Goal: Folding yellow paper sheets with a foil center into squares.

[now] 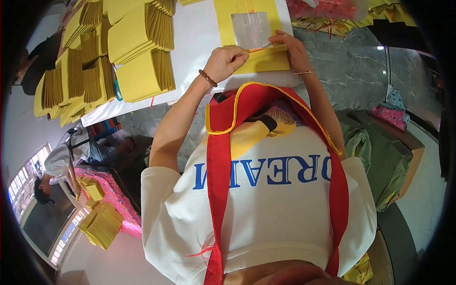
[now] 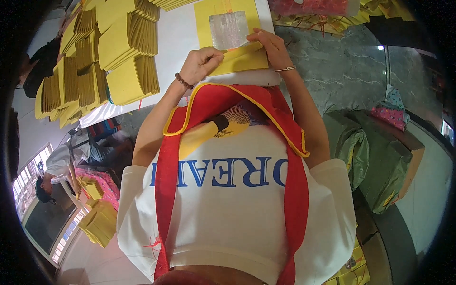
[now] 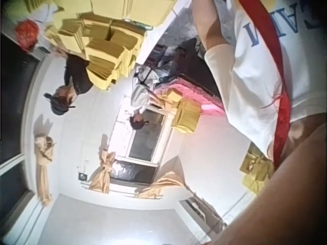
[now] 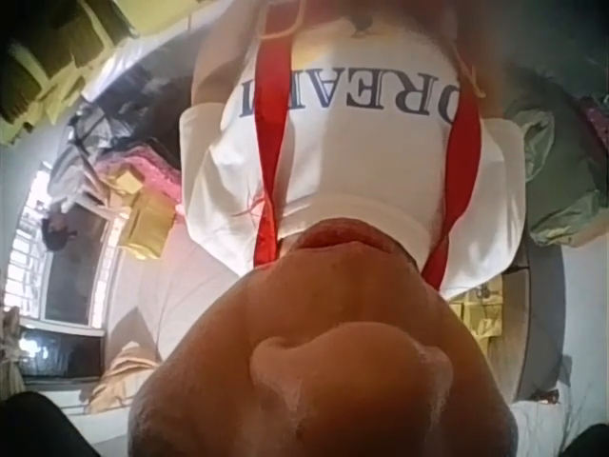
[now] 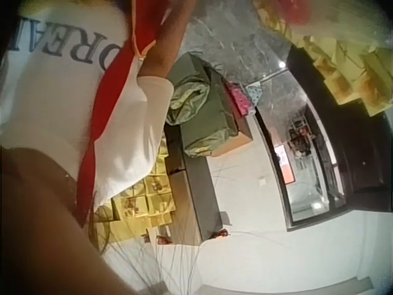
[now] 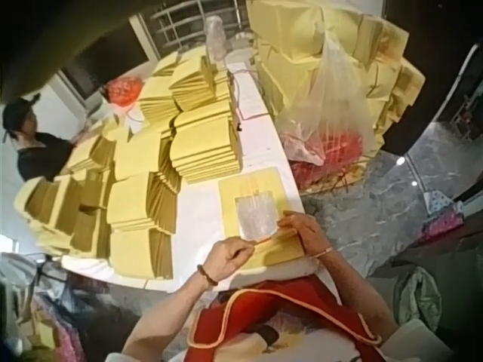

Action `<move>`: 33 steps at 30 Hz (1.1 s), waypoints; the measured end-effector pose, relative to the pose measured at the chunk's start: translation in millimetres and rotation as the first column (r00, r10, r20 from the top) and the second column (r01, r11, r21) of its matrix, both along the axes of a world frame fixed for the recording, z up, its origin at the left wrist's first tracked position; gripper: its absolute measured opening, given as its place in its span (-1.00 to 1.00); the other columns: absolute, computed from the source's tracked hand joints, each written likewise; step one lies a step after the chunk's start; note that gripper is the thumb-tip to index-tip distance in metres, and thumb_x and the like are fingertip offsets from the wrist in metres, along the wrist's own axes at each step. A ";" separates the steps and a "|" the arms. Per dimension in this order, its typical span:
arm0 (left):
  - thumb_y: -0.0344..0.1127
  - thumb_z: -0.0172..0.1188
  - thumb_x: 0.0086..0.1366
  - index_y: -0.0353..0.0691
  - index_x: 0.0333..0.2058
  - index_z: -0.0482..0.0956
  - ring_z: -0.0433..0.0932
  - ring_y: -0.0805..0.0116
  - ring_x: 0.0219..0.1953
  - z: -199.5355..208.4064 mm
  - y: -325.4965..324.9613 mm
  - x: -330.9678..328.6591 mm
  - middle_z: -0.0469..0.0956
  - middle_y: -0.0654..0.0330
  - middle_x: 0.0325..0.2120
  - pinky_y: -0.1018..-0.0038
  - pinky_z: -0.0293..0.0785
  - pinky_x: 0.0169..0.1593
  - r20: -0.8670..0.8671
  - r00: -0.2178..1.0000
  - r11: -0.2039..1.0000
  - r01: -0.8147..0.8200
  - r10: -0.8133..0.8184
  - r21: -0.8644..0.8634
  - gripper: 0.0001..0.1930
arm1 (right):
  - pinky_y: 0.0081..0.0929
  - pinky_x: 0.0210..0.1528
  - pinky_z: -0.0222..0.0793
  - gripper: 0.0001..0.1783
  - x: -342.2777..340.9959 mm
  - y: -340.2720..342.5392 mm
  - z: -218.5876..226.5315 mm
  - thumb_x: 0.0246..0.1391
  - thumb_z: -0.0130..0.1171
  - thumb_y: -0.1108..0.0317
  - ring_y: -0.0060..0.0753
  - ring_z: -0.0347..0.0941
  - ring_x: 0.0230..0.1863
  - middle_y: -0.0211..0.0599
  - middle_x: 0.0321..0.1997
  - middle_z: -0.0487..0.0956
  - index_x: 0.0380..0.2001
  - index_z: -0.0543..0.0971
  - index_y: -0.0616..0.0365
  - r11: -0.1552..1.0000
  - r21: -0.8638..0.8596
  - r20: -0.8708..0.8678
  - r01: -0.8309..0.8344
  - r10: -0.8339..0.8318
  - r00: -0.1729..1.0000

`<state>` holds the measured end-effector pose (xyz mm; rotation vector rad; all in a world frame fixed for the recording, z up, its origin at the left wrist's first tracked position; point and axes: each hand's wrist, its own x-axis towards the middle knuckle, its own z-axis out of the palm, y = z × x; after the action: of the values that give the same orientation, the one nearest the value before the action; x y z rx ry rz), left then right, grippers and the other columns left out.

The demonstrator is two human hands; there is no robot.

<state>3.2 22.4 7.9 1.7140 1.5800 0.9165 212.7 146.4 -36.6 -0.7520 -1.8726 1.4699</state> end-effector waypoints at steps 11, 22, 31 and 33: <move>-0.28 0.12 0.14 -0.33 -0.41 0.55 0.39 0.59 -0.60 4.5 4.3 -1.4 0.51 0.22 -0.63 0.61 0.34 -0.49 0.081 0.996 0.982 -0.012 0.027 -0.187 -0.80 | -0.39 0.17 0.06 -0.57 0.9 -0.5 -3.1 0.20 -0.27 0.16 -0.21 0.30 0.11 -0.18 -0.12 0.53 -0.32 0.56 0.18 0.999 0.033 0.038 0.019 -0.020 0.999; -0.32 0.11 0.13 -0.32 -0.42 0.56 0.34 0.65 -0.59 3.2 6.8 -5.0 0.47 0.34 -0.65 0.65 0.29 -0.51 0.171 0.983 0.957 -0.008 0.060 -0.290 -0.83 | -0.39 0.23 -0.03 -0.44 3.0 -1.5 -6.8 0.24 -0.39 0.07 -0.26 0.08 0.25 -0.17 -0.05 0.48 -0.21 0.52 0.28 0.986 -0.157 -0.053 -0.059 0.052 0.997; -0.33 0.10 0.11 -0.33 -0.42 0.56 0.38 0.60 -0.58 4.5 10.3 -6.6 0.48 0.26 -0.64 0.61 0.31 -0.49 0.203 0.976 0.948 -0.006 0.074 -0.319 -0.82 | -0.38 0.21 0.02 -0.53 3.8 2.9 -6.1 0.15 -0.15 0.06 -0.26 0.10 0.25 -0.22 -0.07 0.50 -0.21 0.52 0.25 0.982 -0.172 -0.117 -0.081 0.062 0.991; -0.33 0.10 0.14 -0.32 -0.41 0.55 0.32 0.66 -0.61 3.3 10.1 -5.6 0.44 0.35 -0.67 0.64 0.26 -0.54 0.217 0.972 0.948 -0.019 0.092 -0.318 -0.83 | -0.37 0.20 0.04 -0.62 6.1 1.8 -7.7 0.07 -0.02 0.15 -0.25 0.13 0.24 -0.25 -0.08 0.51 -0.21 0.52 0.24 0.998 -0.006 0.036 -0.070 0.070 0.997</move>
<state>-2.4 32.4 11.2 1.2997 1.5312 0.8075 218.8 148.2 -44.3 -0.7266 -1.9405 1.5141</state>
